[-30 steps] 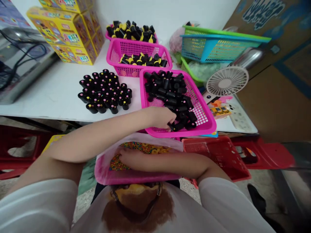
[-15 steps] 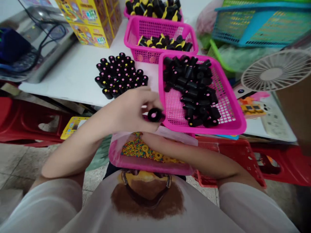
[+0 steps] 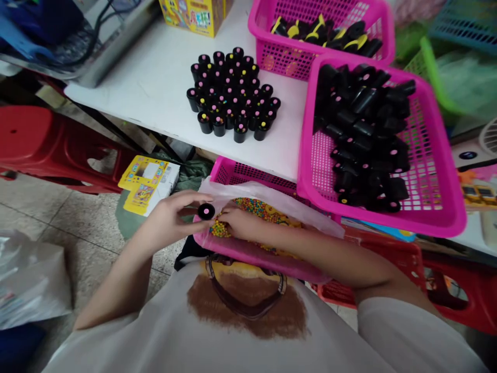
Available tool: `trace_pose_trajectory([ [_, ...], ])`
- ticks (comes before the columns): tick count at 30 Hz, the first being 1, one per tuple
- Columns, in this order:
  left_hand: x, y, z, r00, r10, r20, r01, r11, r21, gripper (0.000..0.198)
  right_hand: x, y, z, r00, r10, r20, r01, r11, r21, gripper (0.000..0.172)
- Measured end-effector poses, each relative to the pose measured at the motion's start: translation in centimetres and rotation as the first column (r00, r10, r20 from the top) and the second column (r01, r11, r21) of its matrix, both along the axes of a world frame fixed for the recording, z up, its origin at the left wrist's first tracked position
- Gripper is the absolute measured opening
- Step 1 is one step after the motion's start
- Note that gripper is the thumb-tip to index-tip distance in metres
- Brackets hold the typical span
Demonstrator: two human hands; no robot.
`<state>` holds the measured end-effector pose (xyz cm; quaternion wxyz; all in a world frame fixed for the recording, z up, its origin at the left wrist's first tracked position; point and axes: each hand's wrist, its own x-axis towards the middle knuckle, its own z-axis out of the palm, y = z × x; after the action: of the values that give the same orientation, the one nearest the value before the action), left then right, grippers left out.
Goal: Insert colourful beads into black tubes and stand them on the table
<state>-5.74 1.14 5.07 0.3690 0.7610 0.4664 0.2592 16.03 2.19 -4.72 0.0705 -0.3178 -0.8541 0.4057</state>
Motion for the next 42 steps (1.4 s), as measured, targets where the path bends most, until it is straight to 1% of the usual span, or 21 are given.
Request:
trace_pose_trajectory([
  [3, -0.2, -0.5, -0.3, 0.999, -0.028, -0.037, 0.029, 0.999, 0.022, 0.025, 0.9, 0.1, 0.8, 0.997, -0.046, -0.058, 0.043, 0.998, -0.056, 0.037],
  [5, 0.0, -0.7, -0.6, 0.995, -0.063, -0.072, 0.067, 0.996, 0.056, 0.025, 1.9, -0.1, 1.3, 0.992, -0.107, -0.069, 0.097, 0.986, -0.136, 0.034],
  [7, 0.3, -0.8, -1.2, 0.991, -0.099, -0.084, 0.107, 0.990, 0.089, 0.025, 3.0, -0.4, 2.0, 0.985, -0.158, -0.068, 0.144, 0.974, -0.177, 0.028],
  [9, 0.8, -1.0, -1.9, 0.987, -0.106, -0.125, 0.119, 0.987, 0.105, 0.022, 4.0, -0.9, 2.9, 0.973, -0.205, -0.105, 0.189, 0.970, -0.151, 0.025],
  [12, 1.7, -1.4, -3.1, 0.969, -0.042, -0.244, 0.071, 0.991, 0.113, 0.020, 4.9, -1.7, 4.2, 0.944, -0.260, -0.203, 0.253, 0.966, -0.061, 0.029],
  [14, 2.3, -1.6, -3.6, 0.953, -0.008, -0.303, 0.045, 0.992, 0.116, 0.022, 5.0, -2.2, 5.1, 0.934, -0.268, -0.237, 0.272, 0.962, -0.016, 0.035],
  [16, 2.8, -1.7, -3.8, 0.948, 0.010, -0.319, 0.037, 0.989, 0.141, 0.025, 4.6, -2.5, 6.1, 0.928, -0.295, -0.229, 0.299, 0.954, -0.021, 0.035],
  [20, 3.2, -1.6, -3.7, 0.953, 0.000, -0.304, 0.064, 0.978, 0.200, 0.024, 3.6, -2.6, 8.1, 0.892, -0.428, -0.147, 0.404, 0.899, -0.168, 0.018],
  [22, 3.2, -1.5, -3.8, 0.950, 0.007, -0.312, 0.062, 0.976, 0.210, 0.022, 3.3, -2.5, 9.0, 0.885, -0.450, -0.123, 0.422, 0.884, -0.201, 0.019],
  [24, 3.2, -1.5, -4.0, 0.949, 0.017, -0.316, 0.055, 0.974, 0.219, 0.024, 3.4, -2.4, 9.5, 0.884, -0.447, -0.136, 0.424, 0.890, -0.170, 0.021],
  [25, 3.2, -1.6, -4.1, 0.950, 0.022, -0.311, 0.051, 0.973, 0.225, 0.026, 3.7, -2.4, 9.6, 0.887, -0.435, -0.155, 0.418, 0.899, -0.131, 0.022],
  [28, 3.1, -1.5, -4.0, 0.963, 0.030, -0.269, 0.036, 0.970, 0.240, 0.032, 5.0, -2.4, 9.2, 0.914, -0.340, -0.224, 0.358, 0.933, 0.045, 0.029],
  [30, 2.9, -1.3, -3.4, 0.978, -0.006, -0.208, 0.053, 0.974, 0.221, 0.031, 6.0, -2.5, 8.5, 0.932, -0.286, -0.223, 0.320, 0.938, 0.132, 0.037],
  [32, 2.6, -0.6, -2.3, 0.992, -0.034, -0.125, 0.059, 0.979, 0.197, 0.030, 6.8, -2.7, 7.5, 0.951, -0.275, -0.145, 0.297, 0.941, 0.165, 0.045],
  [33, 2.5, -0.1, -1.8, 0.996, -0.007, -0.085, 0.023, 0.982, 0.189, 0.033, 7.1, -2.7, 7.0, 0.960, -0.270, -0.070, 0.278, 0.946, 0.166, 0.049],
  [34, 2.4, 0.6, -1.3, 0.998, 0.052, -0.045, -0.042, 0.981, 0.188, 0.041, 7.2, -2.7, 6.5, 0.966, -0.256, 0.020, 0.250, 0.955, 0.160, 0.052],
  [35, 2.3, 1.6, -0.8, 0.991, 0.137, -0.006, -0.133, 0.972, 0.195, 0.053, 7.2, -2.7, 6.0, 0.966, -0.234, 0.114, 0.216, 0.965, 0.147, 0.055],
  [37, 2.2, 3.9, -0.1, 0.945, 0.322, 0.055, -0.326, 0.921, 0.215, 0.078, 6.9, -2.6, 5.2, 0.948, -0.172, 0.267, 0.148, 0.983, 0.108, 0.056],
  [38, 2.3, 5.2, 0.0, 0.917, 0.393, 0.076, -0.399, 0.888, 0.226, 0.086, 6.6, -2.5, 5.0, 0.937, -0.147, 0.316, 0.124, 0.988, 0.094, 0.055],
  [40, 2.6, 7.9, 0.2, 0.870, 0.485, 0.090, -0.491, 0.836, 0.245, 0.091, 6.1, -2.3, 4.8, 0.916, -0.122, 0.382, 0.096, 0.992, 0.087, 0.051],
  [42, 2.9, 10.4, 0.1, 0.843, 0.533, 0.075, -0.534, 0.810, 0.242, 0.092, 5.6, -2.0, 4.8, 0.891, -0.126, 0.435, 0.086, 0.990, 0.110, 0.047],
])
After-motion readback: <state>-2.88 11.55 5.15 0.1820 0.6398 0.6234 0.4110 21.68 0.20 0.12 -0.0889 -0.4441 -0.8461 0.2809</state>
